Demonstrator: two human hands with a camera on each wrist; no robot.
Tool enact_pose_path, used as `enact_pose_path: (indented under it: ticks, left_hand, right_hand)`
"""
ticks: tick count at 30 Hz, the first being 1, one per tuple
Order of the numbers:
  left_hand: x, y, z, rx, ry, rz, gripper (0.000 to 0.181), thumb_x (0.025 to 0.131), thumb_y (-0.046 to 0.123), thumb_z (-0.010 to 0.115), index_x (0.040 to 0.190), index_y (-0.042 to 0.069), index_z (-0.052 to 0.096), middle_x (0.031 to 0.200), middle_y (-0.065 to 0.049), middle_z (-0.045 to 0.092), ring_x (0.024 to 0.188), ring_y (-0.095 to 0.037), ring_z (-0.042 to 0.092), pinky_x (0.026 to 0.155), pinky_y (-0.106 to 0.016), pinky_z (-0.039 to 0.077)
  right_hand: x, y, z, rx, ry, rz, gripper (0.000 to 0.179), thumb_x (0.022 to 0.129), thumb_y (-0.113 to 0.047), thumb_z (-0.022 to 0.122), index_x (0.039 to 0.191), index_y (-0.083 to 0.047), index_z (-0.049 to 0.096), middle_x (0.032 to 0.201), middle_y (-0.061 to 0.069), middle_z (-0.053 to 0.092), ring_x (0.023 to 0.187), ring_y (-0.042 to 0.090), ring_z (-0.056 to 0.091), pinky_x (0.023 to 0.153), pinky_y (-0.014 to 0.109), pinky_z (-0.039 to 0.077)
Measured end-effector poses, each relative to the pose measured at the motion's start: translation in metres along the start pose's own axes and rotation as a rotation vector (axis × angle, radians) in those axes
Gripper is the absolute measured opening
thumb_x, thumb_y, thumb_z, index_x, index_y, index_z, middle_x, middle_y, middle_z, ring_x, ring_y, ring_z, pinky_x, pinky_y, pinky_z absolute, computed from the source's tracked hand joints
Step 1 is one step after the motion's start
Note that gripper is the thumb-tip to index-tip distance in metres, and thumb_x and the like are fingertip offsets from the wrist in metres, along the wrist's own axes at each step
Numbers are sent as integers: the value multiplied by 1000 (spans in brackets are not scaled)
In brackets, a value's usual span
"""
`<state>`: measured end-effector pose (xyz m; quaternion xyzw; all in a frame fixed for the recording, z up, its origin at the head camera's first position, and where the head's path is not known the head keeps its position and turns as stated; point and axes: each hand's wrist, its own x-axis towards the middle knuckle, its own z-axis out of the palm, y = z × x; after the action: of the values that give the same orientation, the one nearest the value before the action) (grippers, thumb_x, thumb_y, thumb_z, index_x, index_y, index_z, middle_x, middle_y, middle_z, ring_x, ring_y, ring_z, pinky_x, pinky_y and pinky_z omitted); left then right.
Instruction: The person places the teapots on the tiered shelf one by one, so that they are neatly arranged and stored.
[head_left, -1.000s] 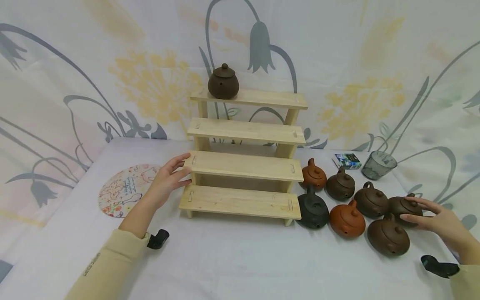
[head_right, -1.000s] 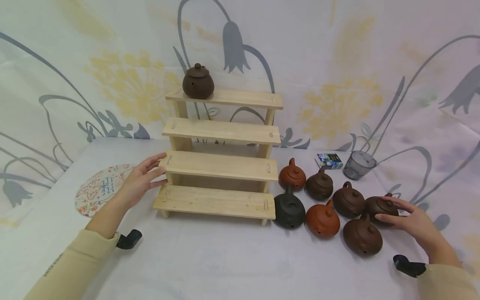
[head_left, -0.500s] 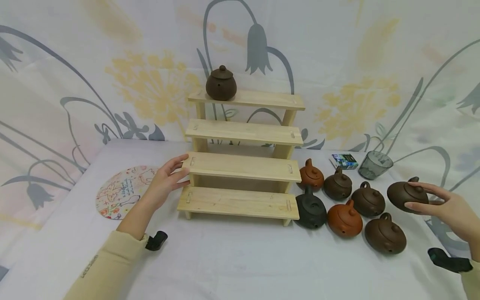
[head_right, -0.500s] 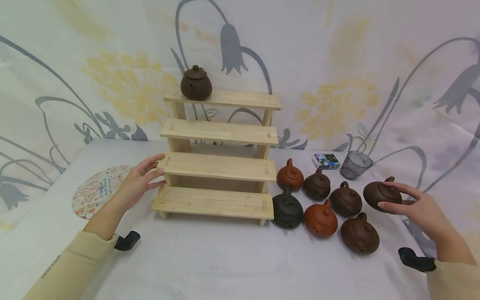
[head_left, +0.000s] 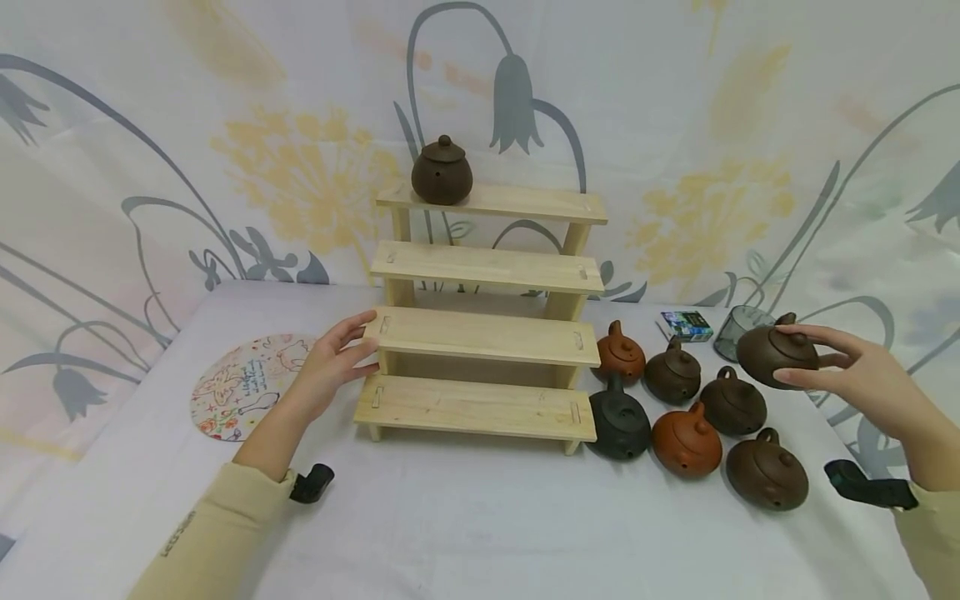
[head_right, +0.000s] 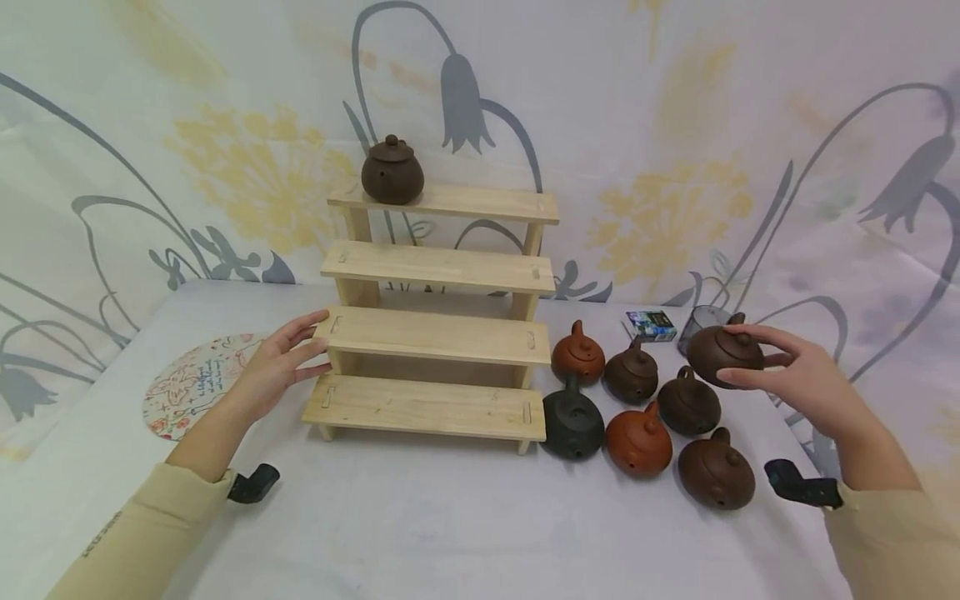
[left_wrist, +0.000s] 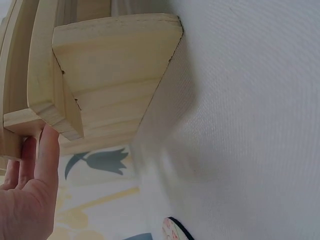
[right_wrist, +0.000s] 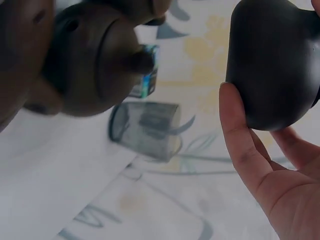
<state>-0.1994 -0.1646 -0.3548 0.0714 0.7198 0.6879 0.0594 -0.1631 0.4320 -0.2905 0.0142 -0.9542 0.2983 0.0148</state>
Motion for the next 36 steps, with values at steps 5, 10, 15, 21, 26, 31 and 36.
enact_pose_path:
  ticks: [5,10,15,21,26,31,36]
  left_hand:
    - [0,0,0,1,-1,3,53,98,10,47,146,3,26,138,-20,31,119,-30,41,93,-37,47]
    - [-1,0,0,-1,5,-2,53,98,10,47,146,3,26,138,-20,30,119,-30,40,92,-36,48]
    - [-1,0,0,-5,7,-4,53,97,10,48,145,3,26,138,-20,31,119,-30,40,92,-37,48]
    - [-1,0,1,-4,5,-2,53,97,10,47,145,3,26,137,-21,31,118,-28,41,94,-38,46]
    - [-3,1,2,-12,7,-1,53,97,10,47,146,3,26,139,-21,29,120,-30,39,95,-41,45]
    - [-3,1,2,-14,2,3,54,98,11,47,146,3,24,139,-22,28,121,-31,38,96,-41,44]
    - [-3,1,1,-14,5,0,53,98,10,47,146,3,25,139,-22,29,121,-32,39,95,-41,45]
  right_hand:
    - [8,-26,-2,8,-6,-27,66,85,-29,69,143,-26,38,142,15,28,87,-12,39,78,61,38]
    - [18,-50,-5,24,1,-56,61,84,-28,71,139,-25,44,134,-3,36,95,-2,40,78,28,44]
    - [28,-70,-4,57,-32,-85,59,84,-24,70,138,-25,45,139,-5,32,109,14,39,69,11,38]
    - [39,-97,0,114,-65,-117,59,84,-21,71,138,-23,45,141,-2,32,122,34,32,80,31,40]
    - [48,-120,5,123,-69,-162,58,83,-21,72,136,-23,48,142,-3,34,113,20,39,74,24,41]
    - [58,-142,8,113,-69,-192,58,81,-24,74,134,-26,50,143,-2,35,107,15,42,76,33,40]
    - [69,-160,12,160,-86,-231,57,81,-23,74,133,-26,51,136,-4,41,104,16,45,73,28,44]
